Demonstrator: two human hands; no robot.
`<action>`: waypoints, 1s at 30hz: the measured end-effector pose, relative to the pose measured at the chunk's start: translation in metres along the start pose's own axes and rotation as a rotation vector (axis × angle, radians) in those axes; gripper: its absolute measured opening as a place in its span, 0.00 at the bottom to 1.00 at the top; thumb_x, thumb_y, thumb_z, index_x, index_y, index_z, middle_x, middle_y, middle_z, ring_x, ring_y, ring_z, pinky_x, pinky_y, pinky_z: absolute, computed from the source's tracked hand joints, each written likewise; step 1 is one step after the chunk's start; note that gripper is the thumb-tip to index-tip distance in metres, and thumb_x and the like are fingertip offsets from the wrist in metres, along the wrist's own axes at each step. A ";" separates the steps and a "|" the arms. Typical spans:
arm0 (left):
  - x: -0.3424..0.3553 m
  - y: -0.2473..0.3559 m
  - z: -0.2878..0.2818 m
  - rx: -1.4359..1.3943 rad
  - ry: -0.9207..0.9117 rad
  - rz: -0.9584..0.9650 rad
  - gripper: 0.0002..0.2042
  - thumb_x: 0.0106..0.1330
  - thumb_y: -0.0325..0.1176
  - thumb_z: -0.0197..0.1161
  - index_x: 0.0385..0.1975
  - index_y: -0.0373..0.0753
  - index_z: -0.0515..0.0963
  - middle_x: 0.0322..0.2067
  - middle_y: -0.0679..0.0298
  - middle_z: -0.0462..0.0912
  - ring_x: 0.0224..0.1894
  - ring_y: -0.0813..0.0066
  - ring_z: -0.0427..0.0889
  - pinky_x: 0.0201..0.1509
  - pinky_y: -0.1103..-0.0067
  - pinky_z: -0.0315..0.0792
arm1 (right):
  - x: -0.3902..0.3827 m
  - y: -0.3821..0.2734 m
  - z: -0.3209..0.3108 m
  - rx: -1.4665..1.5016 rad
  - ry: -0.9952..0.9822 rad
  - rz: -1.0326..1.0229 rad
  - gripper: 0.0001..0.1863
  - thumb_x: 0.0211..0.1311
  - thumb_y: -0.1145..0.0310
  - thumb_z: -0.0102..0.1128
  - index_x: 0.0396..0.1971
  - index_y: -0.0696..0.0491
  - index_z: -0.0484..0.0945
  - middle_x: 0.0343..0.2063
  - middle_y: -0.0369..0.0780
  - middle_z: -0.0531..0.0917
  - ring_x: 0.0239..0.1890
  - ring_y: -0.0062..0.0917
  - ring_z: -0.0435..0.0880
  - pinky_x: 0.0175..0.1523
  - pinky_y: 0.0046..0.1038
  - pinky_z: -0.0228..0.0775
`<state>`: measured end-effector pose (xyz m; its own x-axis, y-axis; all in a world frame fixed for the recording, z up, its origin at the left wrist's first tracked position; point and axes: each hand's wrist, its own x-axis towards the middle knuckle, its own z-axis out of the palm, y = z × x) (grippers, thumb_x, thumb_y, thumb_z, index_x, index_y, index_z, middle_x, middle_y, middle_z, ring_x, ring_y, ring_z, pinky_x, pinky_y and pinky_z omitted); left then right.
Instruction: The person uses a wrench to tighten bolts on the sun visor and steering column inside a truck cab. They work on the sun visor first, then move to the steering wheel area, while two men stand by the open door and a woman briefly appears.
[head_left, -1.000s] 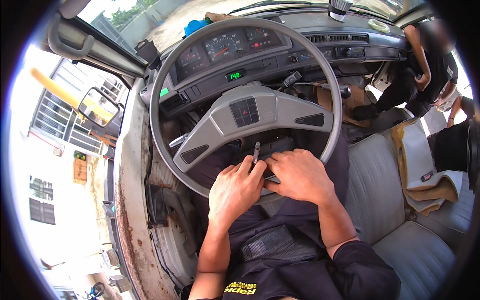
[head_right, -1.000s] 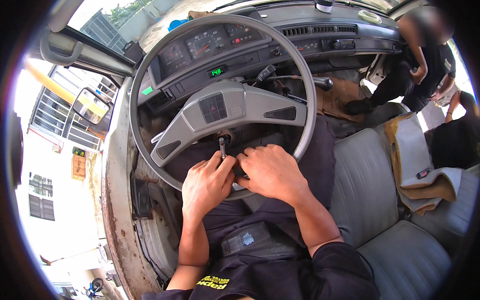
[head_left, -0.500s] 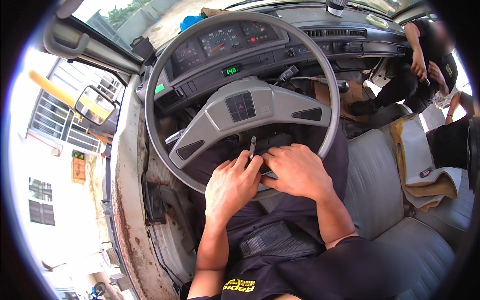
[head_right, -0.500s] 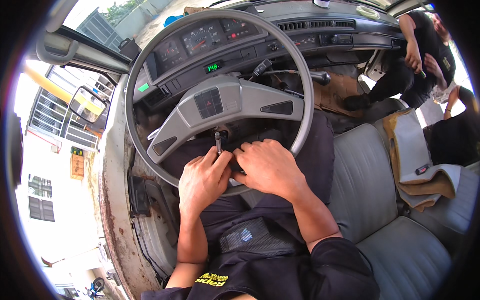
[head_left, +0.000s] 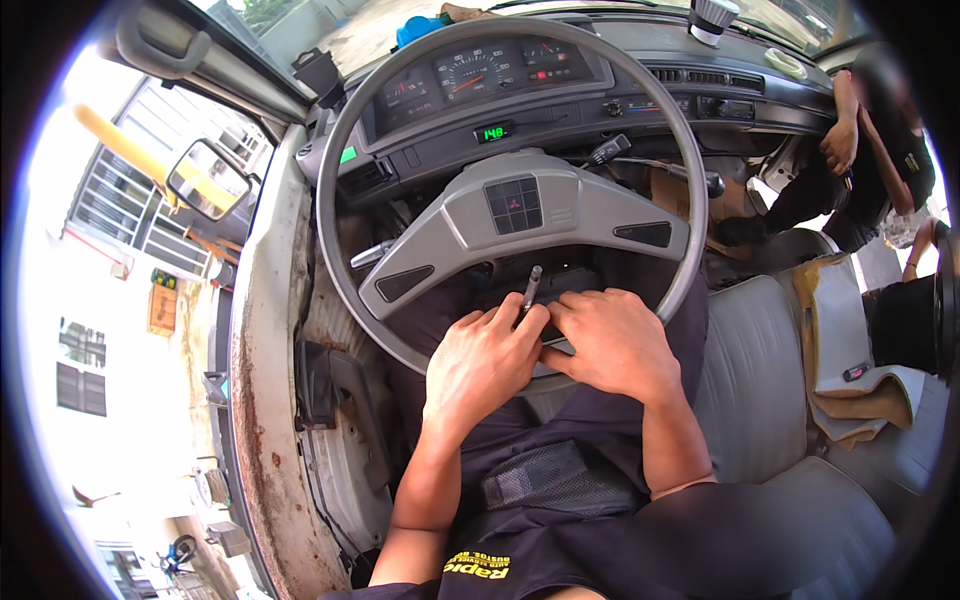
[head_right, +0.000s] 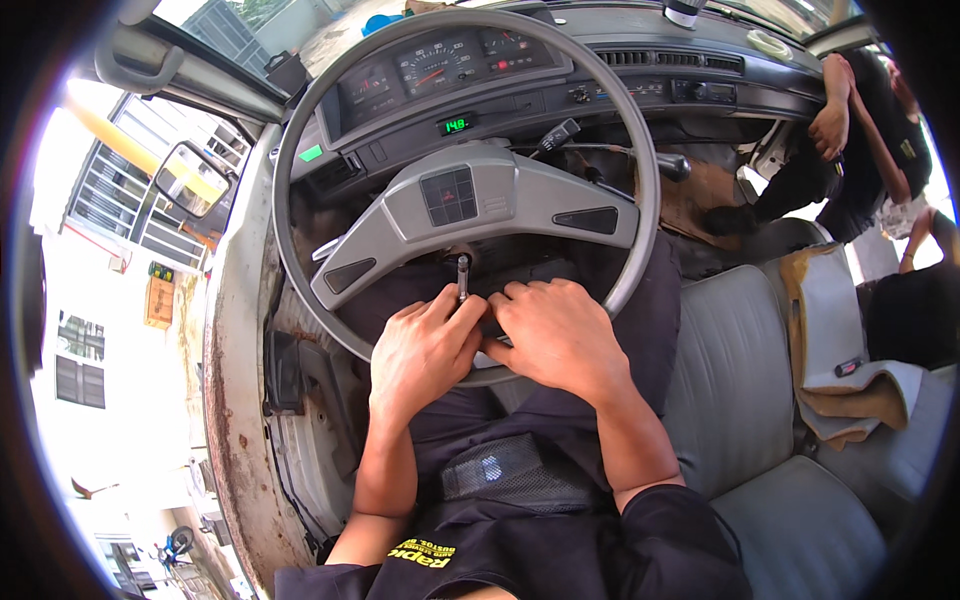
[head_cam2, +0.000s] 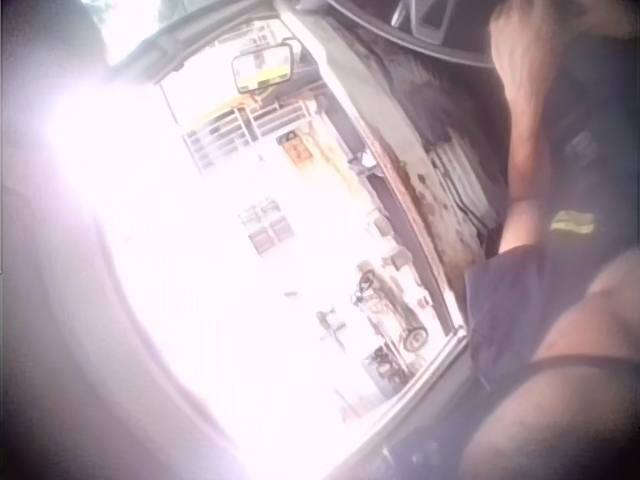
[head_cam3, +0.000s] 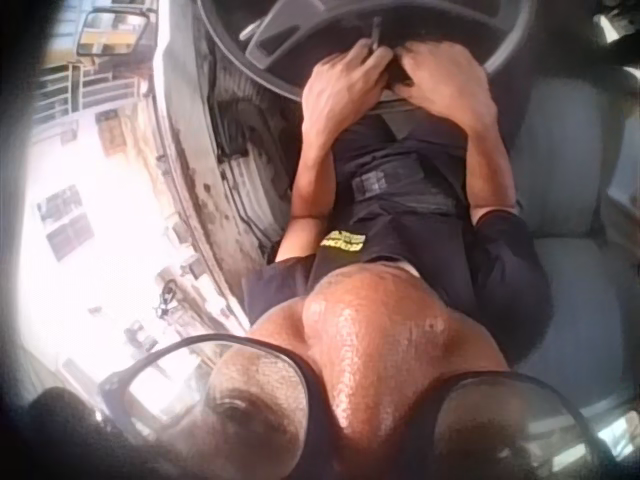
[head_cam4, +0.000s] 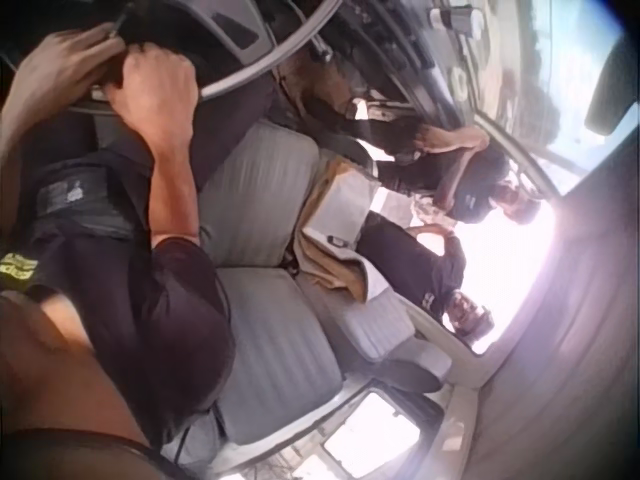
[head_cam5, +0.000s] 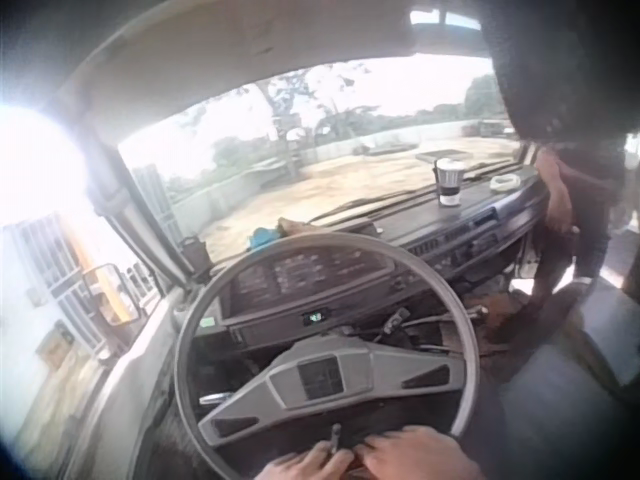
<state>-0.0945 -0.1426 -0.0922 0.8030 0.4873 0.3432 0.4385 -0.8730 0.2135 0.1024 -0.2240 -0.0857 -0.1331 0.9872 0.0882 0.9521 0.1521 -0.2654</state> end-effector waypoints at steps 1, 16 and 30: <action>-0.001 0.000 0.001 -0.003 0.001 0.002 0.13 0.68 0.30 0.74 0.48 0.42 0.80 0.40 0.60 0.84 0.35 0.55 0.91 0.44 0.63 0.86 | 0.000 0.000 0.001 -0.001 -0.002 -0.002 0.20 0.69 0.51 0.75 0.41 0.55 0.90 0.39 0.41 0.92 0.47 0.36 0.96 0.54 0.39 0.87; -0.003 -0.001 -0.001 -0.001 -0.037 0.004 0.15 0.68 0.31 0.75 0.51 0.39 0.79 0.47 0.54 0.87 0.39 0.54 0.93 0.48 0.63 0.87 | 0.001 -0.001 0.001 0.014 0.013 0.000 0.21 0.68 0.50 0.76 0.43 0.55 0.89 0.37 0.41 0.92 0.46 0.36 0.96 0.54 0.40 0.87; -0.002 -0.002 -0.001 0.028 -0.059 0.017 0.14 0.70 0.32 0.74 0.51 0.39 0.79 0.46 0.55 0.86 0.37 0.56 0.93 0.48 0.65 0.87 | 0.001 0.000 0.003 0.019 -0.021 0.011 0.22 0.68 0.50 0.77 0.45 0.56 0.90 0.39 0.41 0.92 0.46 0.35 0.95 0.55 0.40 0.86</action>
<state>-0.0973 -0.1419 -0.0921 0.8326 0.4708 0.2918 0.4348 -0.8819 0.1821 0.1017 -0.2226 -0.0884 -0.1281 0.9896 0.0651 0.9482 0.1415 -0.2843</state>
